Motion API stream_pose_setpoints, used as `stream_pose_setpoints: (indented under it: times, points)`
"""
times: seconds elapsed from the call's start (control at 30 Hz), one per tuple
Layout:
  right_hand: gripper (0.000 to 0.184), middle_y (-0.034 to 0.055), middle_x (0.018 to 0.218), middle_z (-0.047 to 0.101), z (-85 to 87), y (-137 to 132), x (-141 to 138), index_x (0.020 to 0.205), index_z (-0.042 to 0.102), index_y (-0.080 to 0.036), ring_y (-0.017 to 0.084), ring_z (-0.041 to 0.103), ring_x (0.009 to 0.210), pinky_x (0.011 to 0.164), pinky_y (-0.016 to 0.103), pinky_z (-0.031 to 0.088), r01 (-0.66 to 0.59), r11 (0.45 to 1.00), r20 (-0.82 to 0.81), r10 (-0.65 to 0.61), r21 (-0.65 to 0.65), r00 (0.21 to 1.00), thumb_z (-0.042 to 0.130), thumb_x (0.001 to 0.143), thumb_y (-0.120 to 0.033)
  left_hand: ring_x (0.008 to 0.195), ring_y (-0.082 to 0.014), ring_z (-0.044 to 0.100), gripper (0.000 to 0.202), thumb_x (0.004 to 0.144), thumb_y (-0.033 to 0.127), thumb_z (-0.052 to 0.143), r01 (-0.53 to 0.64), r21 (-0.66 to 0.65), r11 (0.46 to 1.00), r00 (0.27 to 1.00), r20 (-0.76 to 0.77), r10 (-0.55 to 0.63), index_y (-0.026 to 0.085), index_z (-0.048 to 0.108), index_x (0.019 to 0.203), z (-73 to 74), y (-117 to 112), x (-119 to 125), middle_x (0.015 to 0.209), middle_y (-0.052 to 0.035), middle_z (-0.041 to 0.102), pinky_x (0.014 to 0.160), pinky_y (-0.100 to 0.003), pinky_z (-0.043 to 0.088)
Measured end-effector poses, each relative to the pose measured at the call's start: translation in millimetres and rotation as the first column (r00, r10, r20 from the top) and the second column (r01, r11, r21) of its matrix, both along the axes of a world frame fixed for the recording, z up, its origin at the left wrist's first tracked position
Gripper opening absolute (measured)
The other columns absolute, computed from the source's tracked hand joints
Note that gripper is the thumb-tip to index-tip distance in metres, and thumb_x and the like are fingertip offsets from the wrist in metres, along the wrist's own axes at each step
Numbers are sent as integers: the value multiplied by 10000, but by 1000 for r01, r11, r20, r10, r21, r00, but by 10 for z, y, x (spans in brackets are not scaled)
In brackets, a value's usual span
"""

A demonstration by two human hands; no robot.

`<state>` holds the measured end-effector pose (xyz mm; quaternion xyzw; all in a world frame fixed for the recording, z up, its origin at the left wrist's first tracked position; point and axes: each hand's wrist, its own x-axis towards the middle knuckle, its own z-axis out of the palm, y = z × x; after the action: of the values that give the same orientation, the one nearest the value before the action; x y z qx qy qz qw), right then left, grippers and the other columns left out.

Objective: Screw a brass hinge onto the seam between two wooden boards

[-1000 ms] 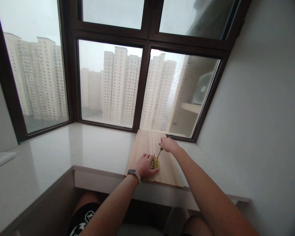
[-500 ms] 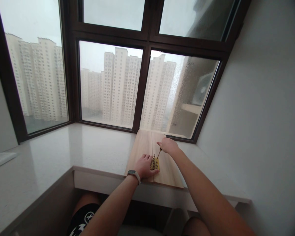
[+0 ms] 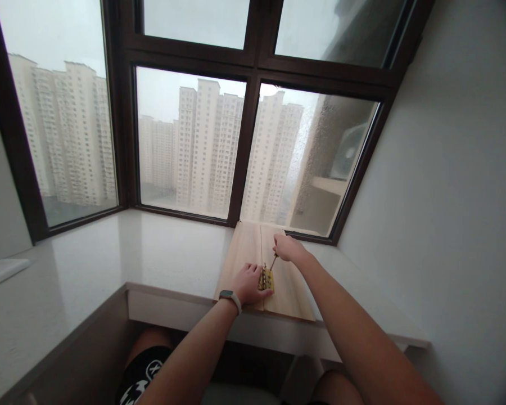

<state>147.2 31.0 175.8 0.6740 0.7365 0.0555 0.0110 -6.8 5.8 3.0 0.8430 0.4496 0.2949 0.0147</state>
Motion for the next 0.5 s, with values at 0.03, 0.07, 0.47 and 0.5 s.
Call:
stream_pose_setpoints:
  times: [0.03,0.07,0.47,0.5]
  points:
    - [321,138,1205,696,4,1,2,1219,620,-232,268,669,1085,842,338,497,-14,1000,9,14,1,1000,601,927,-364,1213,-351,491,785,771,726,619,2,1,1000,1000,-1,-2,211,505,1352,1,-1,1,1279,-131,598,1054,-464,368]
    - [310,132,1196,699,9,-2,2,1204,626,-238,266,670,1078,837,335,497,-20,1000,14,20,3,1000,614,918,-357,1214,-350,490,783,774,724,617,4,3,1000,1000,-2,-4,210,503,1354,2,-2,2,1280,-131,597,1055,-464,366]
    - [645,260,1263,651,51,-143,-15,1225,674,-119,321,619,1203,964,406,462,96,992,-13,-95,79,995,335,1002,-620,1198,-345,492,790,761,733,626,6,13,1000,1000,17,-6,205,514,1338,-6,1,-1,1259,-131,599,1045,-455,385]
    - [645,262,1277,643,52,-140,-5,1235,669,-117,325,610,1217,970,416,458,90,994,-11,-89,65,996,317,1009,-608,1196,-345,493,789,760,733,627,6,13,1000,1000,17,-6,206,515,1336,-5,0,0,1256,-130,600,1043,-454,387]
